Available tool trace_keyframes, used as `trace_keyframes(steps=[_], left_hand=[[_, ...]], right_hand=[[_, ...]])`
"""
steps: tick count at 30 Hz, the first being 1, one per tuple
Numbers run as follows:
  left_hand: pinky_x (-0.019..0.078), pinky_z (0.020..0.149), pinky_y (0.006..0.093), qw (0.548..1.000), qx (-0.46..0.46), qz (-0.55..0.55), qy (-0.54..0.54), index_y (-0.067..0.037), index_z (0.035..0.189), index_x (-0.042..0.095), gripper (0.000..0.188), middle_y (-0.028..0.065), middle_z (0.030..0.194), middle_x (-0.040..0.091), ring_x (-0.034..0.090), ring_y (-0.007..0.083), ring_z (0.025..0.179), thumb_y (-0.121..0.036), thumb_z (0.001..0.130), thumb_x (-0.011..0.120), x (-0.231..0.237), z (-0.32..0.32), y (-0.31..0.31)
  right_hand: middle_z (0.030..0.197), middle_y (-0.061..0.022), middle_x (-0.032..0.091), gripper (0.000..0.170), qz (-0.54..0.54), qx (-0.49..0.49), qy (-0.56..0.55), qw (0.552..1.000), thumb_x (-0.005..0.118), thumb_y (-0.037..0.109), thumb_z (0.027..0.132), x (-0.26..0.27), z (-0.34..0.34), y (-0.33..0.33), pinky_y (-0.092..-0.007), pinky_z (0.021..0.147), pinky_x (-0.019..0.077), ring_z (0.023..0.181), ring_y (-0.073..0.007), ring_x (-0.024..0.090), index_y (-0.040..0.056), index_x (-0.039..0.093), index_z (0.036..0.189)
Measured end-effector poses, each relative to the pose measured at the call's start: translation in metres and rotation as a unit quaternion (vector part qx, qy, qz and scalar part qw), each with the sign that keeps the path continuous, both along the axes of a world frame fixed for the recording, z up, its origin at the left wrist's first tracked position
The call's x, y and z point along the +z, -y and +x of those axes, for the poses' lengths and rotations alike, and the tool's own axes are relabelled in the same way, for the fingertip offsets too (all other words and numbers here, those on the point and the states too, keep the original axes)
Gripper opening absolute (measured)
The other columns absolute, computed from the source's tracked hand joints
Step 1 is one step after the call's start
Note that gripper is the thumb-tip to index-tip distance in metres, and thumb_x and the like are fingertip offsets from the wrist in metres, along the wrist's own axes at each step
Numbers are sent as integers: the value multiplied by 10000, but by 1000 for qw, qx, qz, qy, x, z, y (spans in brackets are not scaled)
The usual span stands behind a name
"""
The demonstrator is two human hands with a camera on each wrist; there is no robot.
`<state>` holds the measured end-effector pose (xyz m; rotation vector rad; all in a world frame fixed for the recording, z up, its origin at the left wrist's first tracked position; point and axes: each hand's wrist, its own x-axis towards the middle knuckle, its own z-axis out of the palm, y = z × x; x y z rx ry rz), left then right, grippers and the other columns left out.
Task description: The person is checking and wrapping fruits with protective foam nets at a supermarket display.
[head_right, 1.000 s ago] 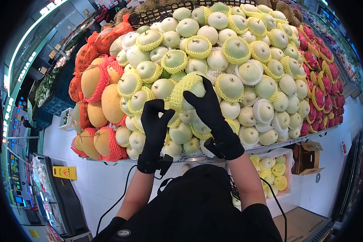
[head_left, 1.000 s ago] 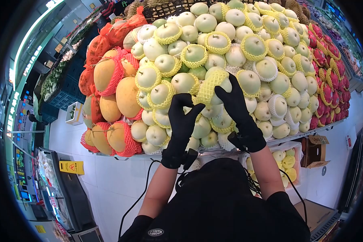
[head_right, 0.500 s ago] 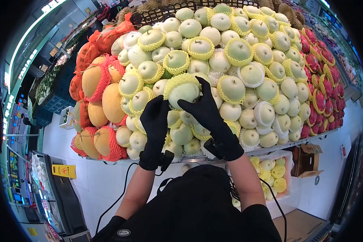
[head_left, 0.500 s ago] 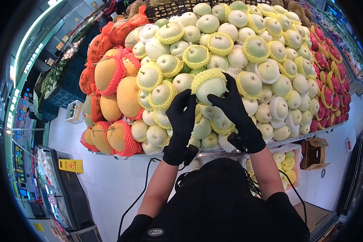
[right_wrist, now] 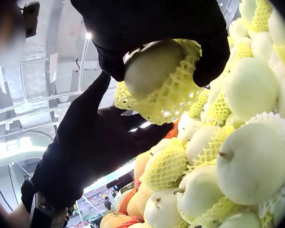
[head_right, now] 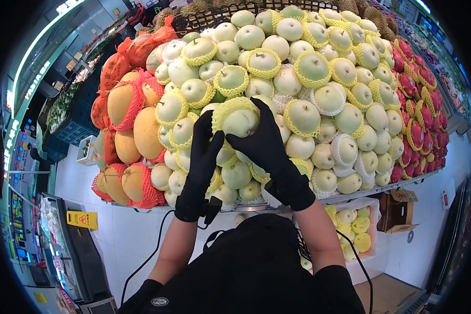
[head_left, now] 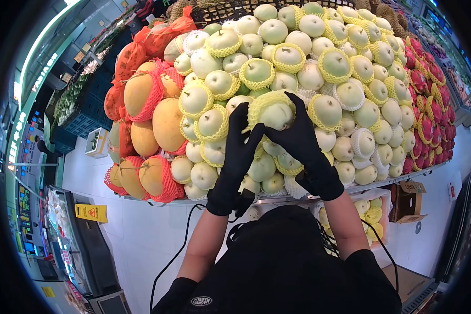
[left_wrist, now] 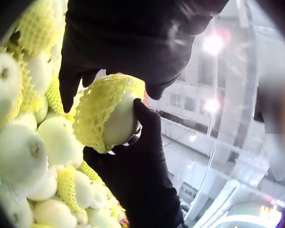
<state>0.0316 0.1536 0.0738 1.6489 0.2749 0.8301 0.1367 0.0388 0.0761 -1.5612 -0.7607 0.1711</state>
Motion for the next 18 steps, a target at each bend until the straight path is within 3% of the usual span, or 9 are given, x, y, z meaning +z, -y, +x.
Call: trace_keyframes(steps=[1,3,4,7,9,11,15,18], left_hand=[[470,944,320,998,-30,-46,9,-6,1335,444,488,133,1295,518,510,174,1175,-172,922,645,-1,2,-1],[473,939,322,973,-89,-196,-78,-35,1405,386,520,100,1292,530,538,191,1165,-271,977,565,-6,-3,-4],[465,954,324,968,-95,-225,-55,-29,1395,393,526,108,1295,530,534,190,1174,-281,972,577,-10,-2,-6],[521,909,333,923,-141,-358,-26,-24,1366,432,530,123,1276,547,557,200,1168,-394,995,510,-26,-3,-24],[521,928,343,912,-175,-372,-6,-16,1380,402,547,133,1301,525,547,215,1184,-422,1016,445,-25,-6,-28],[519,938,346,897,-184,-401,22,-15,1388,388,549,138,1315,510,539,215,1195,-430,1028,399,-15,-10,-18],[502,983,369,915,-172,-364,-13,-54,1437,301,548,151,1359,452,500,244,1240,-438,1047,299,-30,-13,-26],[475,1002,344,950,-146,-277,-7,-17,1412,349,534,127,1362,464,514,200,1220,-411,1054,304,-16,-20,-16]], right_hand=[[1342,-187,462,994,-13,-4,17,1000,871,303,658,-1,-2,-1,-360,969,468,1205,-252,506,5,309,1421],[1339,-197,466,975,-53,14,60,997,860,317,676,2,-6,0,-359,956,476,1197,-262,514,9,315,1424],[1337,-202,468,965,-73,22,81,994,854,324,685,3,-6,0,-358,949,480,1193,-267,518,11,318,1425],[1283,-186,518,858,-54,80,-30,995,812,305,747,0,7,4,-350,898,504,1071,-251,590,39,356,1423],[1072,-120,638,537,-99,64,-84,989,716,291,847,21,8,10,-305,773,515,808,-161,628,43,542,1291],[951,-93,664,426,-91,43,-61,993,694,290,865,14,15,7,-288,737,508,800,-139,621,34,612,1195],[877,-70,671,376,-81,43,-106,990,682,284,876,20,11,3,-288,727,504,773,-133,620,32,634,1151],[926,-76,666,402,-94,59,-150,983,694,286,868,25,9,2,-299,747,505,792,-143,621,29,622,1169]])
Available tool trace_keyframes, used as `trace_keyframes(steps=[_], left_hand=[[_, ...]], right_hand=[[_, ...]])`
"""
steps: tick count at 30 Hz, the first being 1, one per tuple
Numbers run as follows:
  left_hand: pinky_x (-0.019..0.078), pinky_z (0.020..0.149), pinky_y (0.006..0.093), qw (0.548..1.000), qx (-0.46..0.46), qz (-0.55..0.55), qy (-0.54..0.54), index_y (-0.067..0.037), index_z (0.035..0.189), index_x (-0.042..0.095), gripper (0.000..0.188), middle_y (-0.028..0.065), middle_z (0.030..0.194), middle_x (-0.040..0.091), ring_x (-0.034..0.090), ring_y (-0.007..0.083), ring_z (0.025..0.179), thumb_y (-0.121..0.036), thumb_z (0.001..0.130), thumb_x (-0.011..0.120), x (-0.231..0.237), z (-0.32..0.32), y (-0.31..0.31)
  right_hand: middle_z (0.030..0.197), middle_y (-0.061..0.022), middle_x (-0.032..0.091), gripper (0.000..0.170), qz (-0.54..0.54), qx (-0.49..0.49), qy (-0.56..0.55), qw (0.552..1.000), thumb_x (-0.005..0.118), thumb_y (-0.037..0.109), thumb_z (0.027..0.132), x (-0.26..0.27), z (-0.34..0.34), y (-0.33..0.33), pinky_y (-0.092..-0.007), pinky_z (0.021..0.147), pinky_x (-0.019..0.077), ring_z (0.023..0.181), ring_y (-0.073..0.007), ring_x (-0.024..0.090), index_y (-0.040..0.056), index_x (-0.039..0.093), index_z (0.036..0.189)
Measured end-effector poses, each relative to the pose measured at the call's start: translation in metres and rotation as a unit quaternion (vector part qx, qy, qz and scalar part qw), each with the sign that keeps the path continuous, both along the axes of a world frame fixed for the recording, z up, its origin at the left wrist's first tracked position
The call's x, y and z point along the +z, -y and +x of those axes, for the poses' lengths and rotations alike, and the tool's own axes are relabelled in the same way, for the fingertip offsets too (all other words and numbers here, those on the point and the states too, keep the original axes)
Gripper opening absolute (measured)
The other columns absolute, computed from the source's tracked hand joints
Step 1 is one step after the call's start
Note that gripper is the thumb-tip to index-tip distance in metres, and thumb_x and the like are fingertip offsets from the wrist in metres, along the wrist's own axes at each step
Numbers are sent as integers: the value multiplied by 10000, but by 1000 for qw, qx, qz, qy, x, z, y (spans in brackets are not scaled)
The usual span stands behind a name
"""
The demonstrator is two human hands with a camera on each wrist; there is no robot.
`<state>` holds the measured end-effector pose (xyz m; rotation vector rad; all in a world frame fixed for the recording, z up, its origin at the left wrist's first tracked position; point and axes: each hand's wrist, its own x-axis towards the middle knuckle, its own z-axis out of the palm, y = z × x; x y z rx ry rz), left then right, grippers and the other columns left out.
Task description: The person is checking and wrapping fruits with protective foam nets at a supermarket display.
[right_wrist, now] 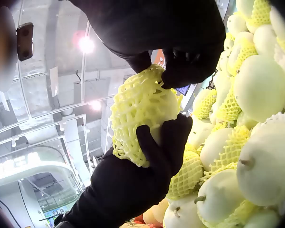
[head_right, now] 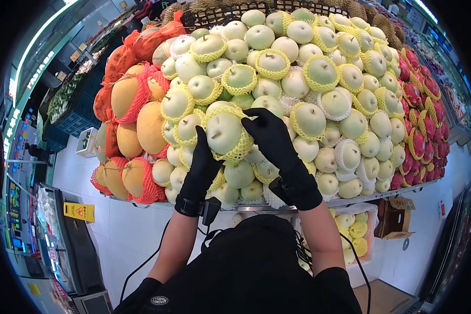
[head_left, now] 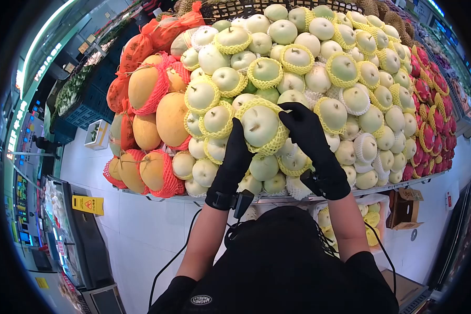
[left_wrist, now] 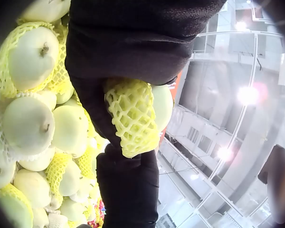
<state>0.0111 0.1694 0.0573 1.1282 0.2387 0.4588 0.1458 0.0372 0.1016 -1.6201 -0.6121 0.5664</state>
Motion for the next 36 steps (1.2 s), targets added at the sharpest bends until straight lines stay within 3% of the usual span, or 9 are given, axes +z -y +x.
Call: trace_keyframes(steps=[3,8,14,22,25,28,31,33,36], left_hand=[[448,1021,317,994,6,-109,-6,-6,1413,350,525,112,1369,462,501,181,1230,-391,1058,312,4,2,-2],[415,1045,315,899,144,409,-59,1,1468,246,538,129,1440,376,433,195,1290,-201,1017,459,-33,0,-11],[394,1055,304,995,19,-93,-32,-14,1460,302,475,109,1413,424,453,173,1268,-242,1053,391,0,7,-6],[388,1058,304,987,4,149,-65,-29,1430,381,420,76,1374,483,473,157,1250,-212,1053,356,-35,1,-24],[398,1032,289,998,-39,-6,-41,-13,1366,449,435,60,1298,527,498,122,1178,-302,1042,419,-10,2,-15],[399,1023,294,996,-36,43,-63,-21,1374,439,427,60,1299,519,489,123,1182,-288,1043,406,-7,2,-18],[383,1071,327,996,-45,-39,-60,-40,1436,376,486,95,1382,471,479,169,1245,-338,1053,351,-43,5,-43],[398,1067,343,973,-76,-215,-33,-50,1451,348,530,105,1393,460,481,185,1250,-395,1048,348,-20,0,-39],[410,1062,382,966,-105,-236,-2,-54,1445,346,651,107,1394,466,475,222,1272,-534,1011,275,-1,-1,-37]], right_hand=[[1104,-98,622,526,15,36,16,999,746,263,820,0,3,2,-324,830,504,932,-166,605,44,559,1259],[1424,-124,415,981,54,128,155,978,871,179,637,4,-14,3,-398,1061,396,1284,-264,437,88,336,1454],[1505,-174,299,1238,-41,139,322,936,918,197,512,6,-16,4,-470,1138,266,1395,-362,277,112,206,1521],[1553,-241,160,1346,-141,223,451,853,938,246,464,39,-17,-1,-556,1125,228,1409,-435,232,186,128,1538],[1476,-244,303,1342,-131,262,443,847,923,161,483,18,-11,-13,-511,1065,348,1274,-442,405,197,99,1542],[1314,-234,463,1242,-101,271,411,865,871,92,548,7,-11,-19,-440,967,455,1095,-408,511,168,125,1538],[1313,-237,456,1185,-100,248,436,859,862,106,566,8,-16,-18,-449,970,452,1116,-418,503,133,170,1528],[1314,-231,446,1137,-75,224,421,876,867,124,552,10,-17,-17,-447,971,452,1152,-408,487,106,236,1497],[1332,-222,425,1086,-31,185,386,903,860,134,550,14,-18,-19,-436,974,453,1192,-387,467,89,281,1468]])
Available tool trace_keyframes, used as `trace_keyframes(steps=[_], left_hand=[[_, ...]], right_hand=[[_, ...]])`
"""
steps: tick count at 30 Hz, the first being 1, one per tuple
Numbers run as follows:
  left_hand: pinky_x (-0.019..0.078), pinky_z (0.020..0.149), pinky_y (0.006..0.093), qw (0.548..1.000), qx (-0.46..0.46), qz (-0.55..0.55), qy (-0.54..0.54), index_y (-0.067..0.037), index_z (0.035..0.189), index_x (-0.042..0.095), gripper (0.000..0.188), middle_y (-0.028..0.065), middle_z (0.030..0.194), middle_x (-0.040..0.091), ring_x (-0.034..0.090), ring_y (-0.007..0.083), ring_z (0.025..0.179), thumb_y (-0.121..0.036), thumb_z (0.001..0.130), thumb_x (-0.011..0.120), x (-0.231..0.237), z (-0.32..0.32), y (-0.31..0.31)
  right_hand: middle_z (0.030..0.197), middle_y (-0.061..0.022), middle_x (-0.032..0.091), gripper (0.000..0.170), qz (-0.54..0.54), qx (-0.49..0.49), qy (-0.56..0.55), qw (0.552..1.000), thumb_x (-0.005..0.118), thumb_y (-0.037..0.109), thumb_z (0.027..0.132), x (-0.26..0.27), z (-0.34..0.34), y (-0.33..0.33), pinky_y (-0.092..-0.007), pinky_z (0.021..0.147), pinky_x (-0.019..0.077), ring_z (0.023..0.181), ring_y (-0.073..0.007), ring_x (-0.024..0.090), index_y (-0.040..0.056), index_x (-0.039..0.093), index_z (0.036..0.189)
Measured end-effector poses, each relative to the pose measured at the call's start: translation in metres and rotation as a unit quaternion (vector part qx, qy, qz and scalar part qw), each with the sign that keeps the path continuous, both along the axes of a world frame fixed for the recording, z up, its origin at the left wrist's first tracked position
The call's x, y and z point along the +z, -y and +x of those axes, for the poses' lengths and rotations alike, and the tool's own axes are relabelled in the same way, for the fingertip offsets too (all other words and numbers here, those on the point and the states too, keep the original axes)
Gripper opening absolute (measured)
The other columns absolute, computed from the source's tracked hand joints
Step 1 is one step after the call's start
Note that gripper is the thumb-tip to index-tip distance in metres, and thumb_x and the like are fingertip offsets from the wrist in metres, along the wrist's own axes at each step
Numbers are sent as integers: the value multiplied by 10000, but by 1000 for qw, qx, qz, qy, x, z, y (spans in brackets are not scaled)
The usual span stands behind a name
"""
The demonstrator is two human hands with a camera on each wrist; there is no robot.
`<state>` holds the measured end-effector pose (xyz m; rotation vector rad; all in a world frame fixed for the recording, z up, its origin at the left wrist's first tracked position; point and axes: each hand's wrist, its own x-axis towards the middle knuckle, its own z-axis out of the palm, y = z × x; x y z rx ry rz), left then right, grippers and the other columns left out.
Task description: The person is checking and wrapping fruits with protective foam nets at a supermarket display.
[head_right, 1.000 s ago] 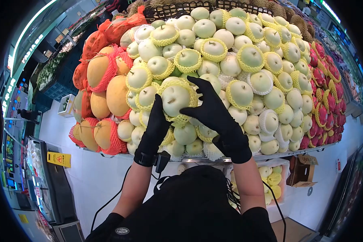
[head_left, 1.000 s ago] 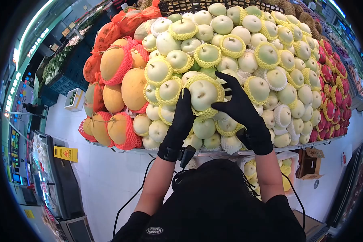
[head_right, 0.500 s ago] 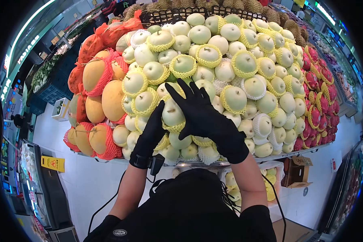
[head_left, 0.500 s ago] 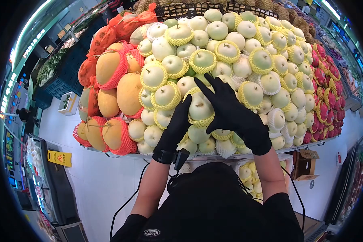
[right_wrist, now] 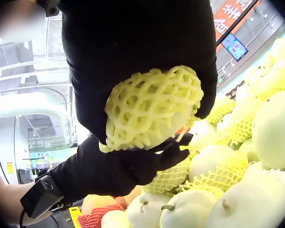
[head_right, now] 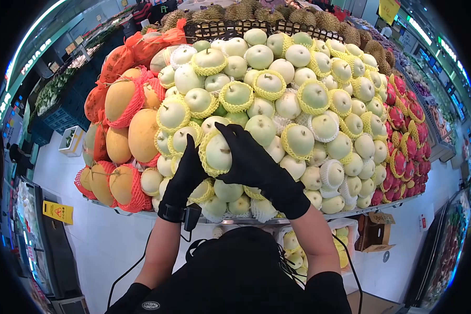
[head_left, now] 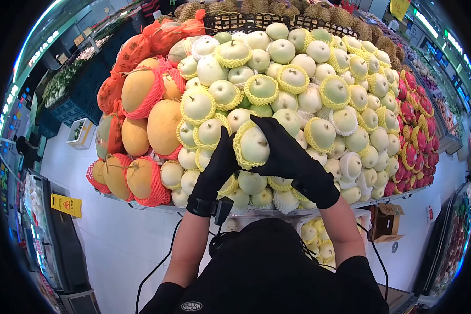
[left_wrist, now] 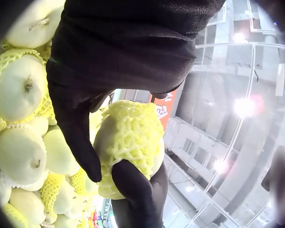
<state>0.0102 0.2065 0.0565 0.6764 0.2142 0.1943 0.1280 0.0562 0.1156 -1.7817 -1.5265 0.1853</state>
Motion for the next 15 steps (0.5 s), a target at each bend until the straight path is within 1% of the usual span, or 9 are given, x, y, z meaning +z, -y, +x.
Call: trace_keyframes(steps=[2,5,6,7,8,9,11,13,15], left_hand=[[418,1058,408,999,-15,-16,24,-57,1441,345,739,107,1394,471,470,247,1286,-627,986,225,9,1,3],[426,1049,408,998,26,21,51,-56,1432,346,711,126,1392,465,471,240,1281,-605,998,222,14,2,17],[439,1036,400,977,55,191,80,-57,1412,359,622,127,1370,481,494,239,1256,-502,977,380,7,0,17],[452,1022,393,926,106,348,96,-57,1392,373,577,129,1348,498,517,237,1232,-398,956,538,0,-1,17],[459,1015,387,864,145,477,72,-57,1382,379,583,127,1336,507,529,236,1217,-318,919,619,-2,-3,16],[467,1007,381,783,182,593,46,-57,1372,386,610,124,1324,515,541,234,1203,-239,882,700,-3,-5,15],[483,984,374,761,138,632,50,-49,1362,388,682,120,1310,526,558,230,1178,-122,795,761,3,-1,6],[482,986,372,771,126,622,49,-40,1365,381,722,123,1314,523,553,229,1183,-63,765,781,-1,-2,6],[464,1013,374,812,149,563,44,-30,1382,363,711,131,1336,507,526,231,1218,-61,792,760,-15,-8,12]], right_hand=[[1328,-223,427,1077,27,-3,-17,999,852,134,561,6,-4,-1,-430,977,452,1192,-386,469,84,278,1470],[1323,-222,431,1089,38,0,-54,998,856,133,556,7,-12,-4,-427,986,445,1204,-381,465,83,272,1474],[1322,-221,432,1098,37,2,-68,997,860,132,551,7,-15,-6,-427,991,442,1210,-379,463,84,270,1476],[1331,-220,428,1128,28,-12,-32,999,873,146,541,5,-16,-7,-431,1006,428,1219,-378,457,80,255,1482],[1341,-219,425,1157,19,-25,5,999,886,161,532,2,-17,-9,-434,1022,414,1229,-377,451,75,240,1488],[1350,-218,421,1188,9,-38,42,998,899,175,522,0,-17,-9,-438,1038,399,1238,-375,444,71,225,1494],[1401,-219,385,1243,14,1,-7,1000,920,228,503,3,-12,-5,-442,1078,354,1292,-381,397,56,199,1501],[1447,-219,347,1286,12,11,-47,999,932,275,491,7,-5,2,-443,1113,311,1343,-382,344,42,177,1506],[1488,-219,307,1317,3,-7,-73,997,937,316,486,14,5,9,-441,1143,268,1392,-378,284,30,157,1508]])
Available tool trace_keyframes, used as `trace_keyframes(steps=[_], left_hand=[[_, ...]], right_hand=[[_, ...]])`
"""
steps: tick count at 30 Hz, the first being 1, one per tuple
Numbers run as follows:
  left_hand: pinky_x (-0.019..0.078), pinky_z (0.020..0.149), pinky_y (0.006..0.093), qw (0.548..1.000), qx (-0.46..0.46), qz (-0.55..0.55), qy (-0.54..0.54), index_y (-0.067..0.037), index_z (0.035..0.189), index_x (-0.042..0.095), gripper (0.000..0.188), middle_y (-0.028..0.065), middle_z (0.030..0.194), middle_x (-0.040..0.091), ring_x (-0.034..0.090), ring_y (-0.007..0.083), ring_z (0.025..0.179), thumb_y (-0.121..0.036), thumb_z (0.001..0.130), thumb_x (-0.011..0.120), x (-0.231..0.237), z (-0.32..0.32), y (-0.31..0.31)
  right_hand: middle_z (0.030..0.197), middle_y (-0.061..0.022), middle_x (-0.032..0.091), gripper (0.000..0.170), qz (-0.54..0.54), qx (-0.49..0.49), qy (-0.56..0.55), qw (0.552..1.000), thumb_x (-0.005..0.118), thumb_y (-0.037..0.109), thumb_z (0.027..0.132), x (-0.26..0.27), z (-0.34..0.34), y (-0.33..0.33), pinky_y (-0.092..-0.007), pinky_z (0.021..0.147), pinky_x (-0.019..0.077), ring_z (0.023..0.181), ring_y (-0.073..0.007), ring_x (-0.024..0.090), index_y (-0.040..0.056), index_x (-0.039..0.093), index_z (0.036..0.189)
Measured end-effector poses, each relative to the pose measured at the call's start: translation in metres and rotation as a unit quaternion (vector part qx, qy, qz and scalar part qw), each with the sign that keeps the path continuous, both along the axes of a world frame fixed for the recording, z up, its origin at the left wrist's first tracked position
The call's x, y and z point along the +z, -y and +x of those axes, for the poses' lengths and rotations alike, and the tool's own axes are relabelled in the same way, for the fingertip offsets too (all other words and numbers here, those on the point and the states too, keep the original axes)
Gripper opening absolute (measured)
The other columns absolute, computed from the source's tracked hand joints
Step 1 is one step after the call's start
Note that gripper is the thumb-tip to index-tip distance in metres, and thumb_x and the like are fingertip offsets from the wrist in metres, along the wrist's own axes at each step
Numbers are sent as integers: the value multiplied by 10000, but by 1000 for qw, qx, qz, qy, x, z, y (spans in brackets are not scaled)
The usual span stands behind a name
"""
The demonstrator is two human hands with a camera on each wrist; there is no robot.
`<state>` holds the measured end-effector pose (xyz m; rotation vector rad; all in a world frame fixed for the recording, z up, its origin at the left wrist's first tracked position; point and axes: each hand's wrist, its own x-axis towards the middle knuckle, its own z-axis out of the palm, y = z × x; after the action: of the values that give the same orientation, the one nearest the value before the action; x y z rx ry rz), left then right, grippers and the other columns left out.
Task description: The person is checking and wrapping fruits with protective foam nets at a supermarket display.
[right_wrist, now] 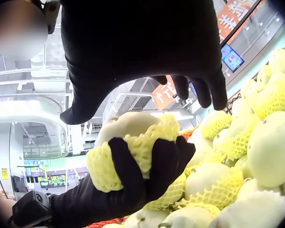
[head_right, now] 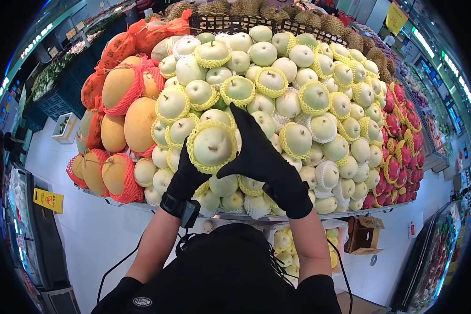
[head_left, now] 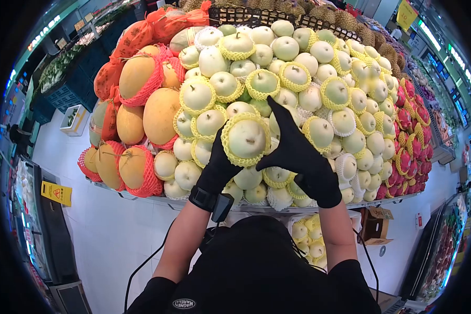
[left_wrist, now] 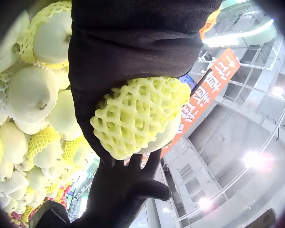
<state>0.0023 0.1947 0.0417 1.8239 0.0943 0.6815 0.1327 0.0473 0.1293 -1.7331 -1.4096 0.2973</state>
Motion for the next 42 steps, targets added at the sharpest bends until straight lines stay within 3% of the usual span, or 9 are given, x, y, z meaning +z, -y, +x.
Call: trace_keyframes(steps=[5,9,13,18,20,23,27,35,42], left_hand=[[459,1014,367,998,-35,-46,12,-41,1390,350,741,124,1315,513,532,219,1195,-48,774,762,-3,9,-6],[405,1053,379,992,64,107,-12,-40,1397,325,851,135,1347,467,478,242,1249,-102,705,816,-8,0,4],[454,1024,346,885,-131,-436,97,-57,1387,388,458,113,1337,496,511,196,1232,-347,1033,384,-16,14,9],[462,1018,356,899,-148,-389,134,-65,1387,392,527,113,1322,512,530,208,1215,-453,1032,354,-10,3,9],[461,1020,364,711,-186,-677,34,-67,1384,400,557,115,1318,516,533,218,1211,-490,1024,354,-2,1,4],[467,1009,394,820,-122,-558,38,-74,1378,419,621,125,1310,519,537,233,1205,-560,1000,345,8,-4,7],[485,965,424,814,-126,-564,-64,-71,1371,436,681,144,1289,530,555,255,1153,-616,982,311,16,-15,-14],[547,798,330,942,131,-306,35,-26,1183,575,308,96,1034,649,641,173,912,-178,922,635,24,-38,-43],[364,1064,433,931,343,125,28,-24,1331,451,787,178,1317,487,469,323,1243,-255,699,859,-1,-25,-63]], right_hand=[[1537,-272,122,1330,-36,12,94,995,940,338,459,0,-9,-7,-488,1148,249,1414,-439,196,83,175,1517],[1482,-221,289,1167,-35,21,131,990,918,275,513,-13,-25,-17,-469,1119,314,1354,-409,321,139,293,1490],[1404,-211,377,965,-51,6,151,987,872,202,583,-19,-29,-21,-457,1083,366,1297,-402,391,124,402,1422],[1397,-207,384,906,-47,-3,140,989,855,173,587,-23,-36,-24,-456,1073,376,1293,-402,395,103,433,1385],[1395,-208,383,914,-57,-2,146,988,858,169,578,-18,-39,-25,-455,1067,381,1293,-400,397,93,427,1381],[1357,-244,413,935,-65,7,70,995,852,216,579,-20,-32,-25,-471,1072,365,1262,-418,412,116,403,1393],[1346,-219,425,946,-51,-17,96,994,852,153,556,-8,-12,-19,-457,1066,384,1268,-404,410,86,393,1381],[1290,-187,486,821,-13,-78,138,987,816,170,625,20,33,-11,-432,1030,414,1219,-362,479,19,422,1330],[1354,-185,471,840,-12,-121,152,981,816,198,647,35,56,-26,-408,1067,385,1277,-335,453,26,408,1361]])
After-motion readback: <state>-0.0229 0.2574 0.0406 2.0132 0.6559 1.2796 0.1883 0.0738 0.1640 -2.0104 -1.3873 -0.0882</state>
